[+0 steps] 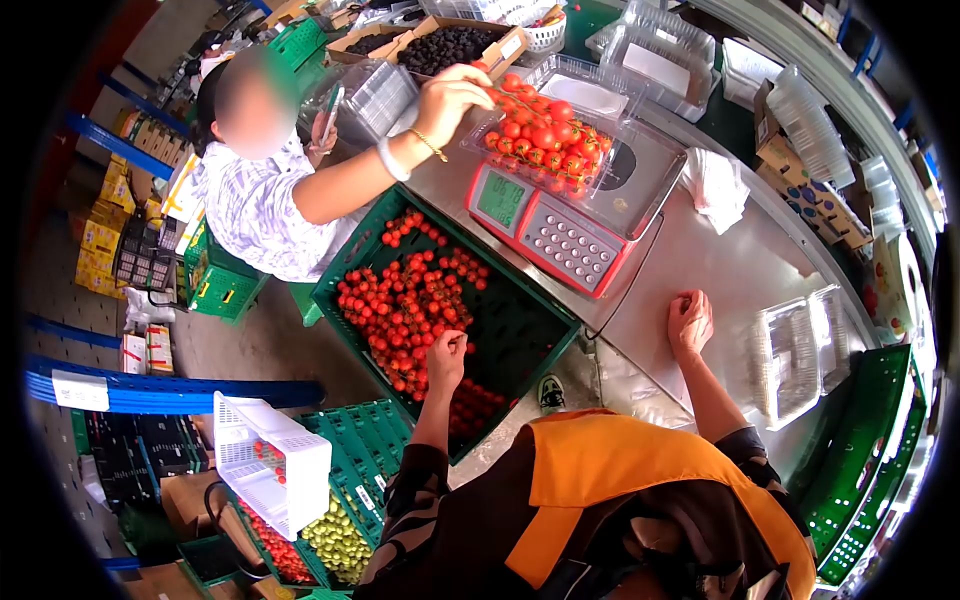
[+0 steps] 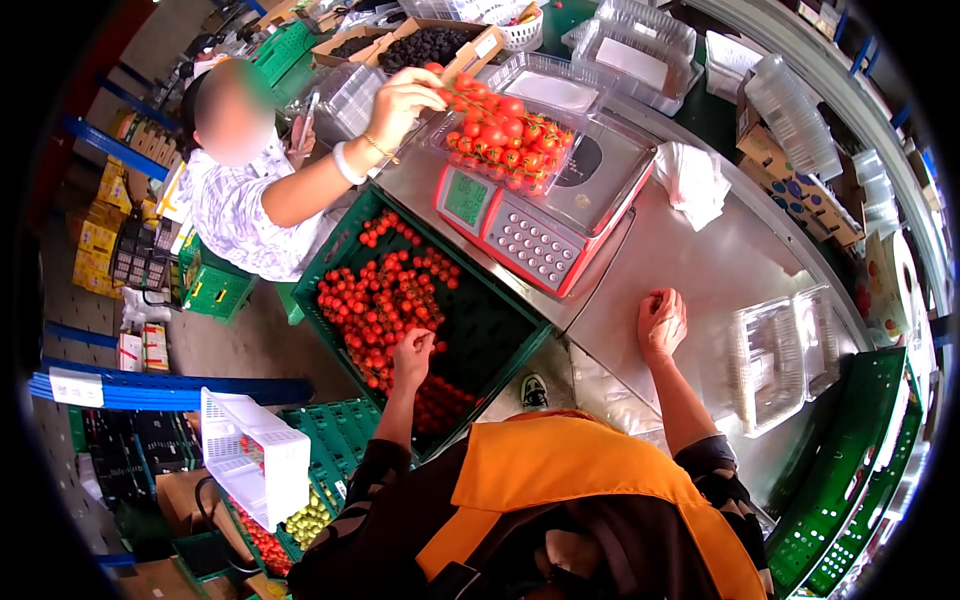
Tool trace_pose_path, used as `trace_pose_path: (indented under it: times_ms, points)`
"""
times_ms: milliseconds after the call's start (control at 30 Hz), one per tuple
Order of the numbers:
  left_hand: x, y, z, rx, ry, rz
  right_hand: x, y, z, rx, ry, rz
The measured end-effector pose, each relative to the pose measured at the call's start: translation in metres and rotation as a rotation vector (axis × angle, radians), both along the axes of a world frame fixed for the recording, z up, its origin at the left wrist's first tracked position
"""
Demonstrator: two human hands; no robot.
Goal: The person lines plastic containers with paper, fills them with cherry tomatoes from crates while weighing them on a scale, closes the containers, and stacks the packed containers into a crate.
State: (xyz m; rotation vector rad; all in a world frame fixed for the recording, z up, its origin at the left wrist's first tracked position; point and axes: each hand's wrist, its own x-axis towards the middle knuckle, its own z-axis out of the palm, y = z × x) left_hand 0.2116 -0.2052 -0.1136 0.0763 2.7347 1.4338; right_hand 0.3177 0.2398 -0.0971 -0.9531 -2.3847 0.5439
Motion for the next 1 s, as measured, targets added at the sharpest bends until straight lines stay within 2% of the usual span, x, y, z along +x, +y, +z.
trace_pose_path:
  times_ms: [67, 267, 367, 433, 500, 567, 633, 733, 800, 833, 900, 1000]
  points:
    - [-0.005, 0.009, 0.007, -0.077, -0.013, -0.052, 0.001, -0.001, 0.002, -0.006, -0.013, -0.009]
    - [-0.013, 0.01, 0.012, -0.001, 0.023, -0.062, 0.002, 0.001, -0.007, 0.039, -0.012, -0.029]
    - [-0.009, 0.007, 0.021, 0.045, 0.055, -0.051, -0.007, 0.016, -0.008, -0.384, 0.167, -0.078]
    - [-0.005, 0.002, 0.029, 0.026, 0.064, -0.019, -0.031, 0.031, 0.006, -0.398, 0.342, -0.037]
    - [-0.008, -0.012, 0.02, 0.014, 0.062, -0.006, -0.065, 0.038, 0.046, -0.416, 0.498, 0.027]
    - [-0.011, -0.025, 0.021, 0.016, 0.059, -0.005, -0.102, 0.047, 0.083, -0.342, 0.575, 0.081]
    - [-0.012, -0.033, 0.027, 0.029, 0.038, 0.058, -0.138, 0.07, 0.091, -0.326, 0.631, 0.19]
    - [-0.009, -0.039, 0.051, 0.018, -0.03, 0.151, -0.178, 0.095, 0.097, -0.31, 0.486, 0.215]
    - [-0.005, -0.043, 0.055, 0.054, -0.094, 0.213, -0.19, 0.093, 0.116, -0.391, 0.333, 0.215]
    - [-0.005, -0.051, 0.043, 0.058, -0.061, 0.209, -0.194, 0.086, 0.128, -0.443, 0.254, 0.205]
    - [-0.001, -0.067, 0.013, 0.063, 0.004, 0.202, -0.214, 0.087, 0.121, -0.584, 0.321, 0.22]
    - [0.012, -0.078, -0.005, 0.034, -0.083, 0.245, -0.24, 0.089, 0.112, -0.654, 0.308, 0.219]
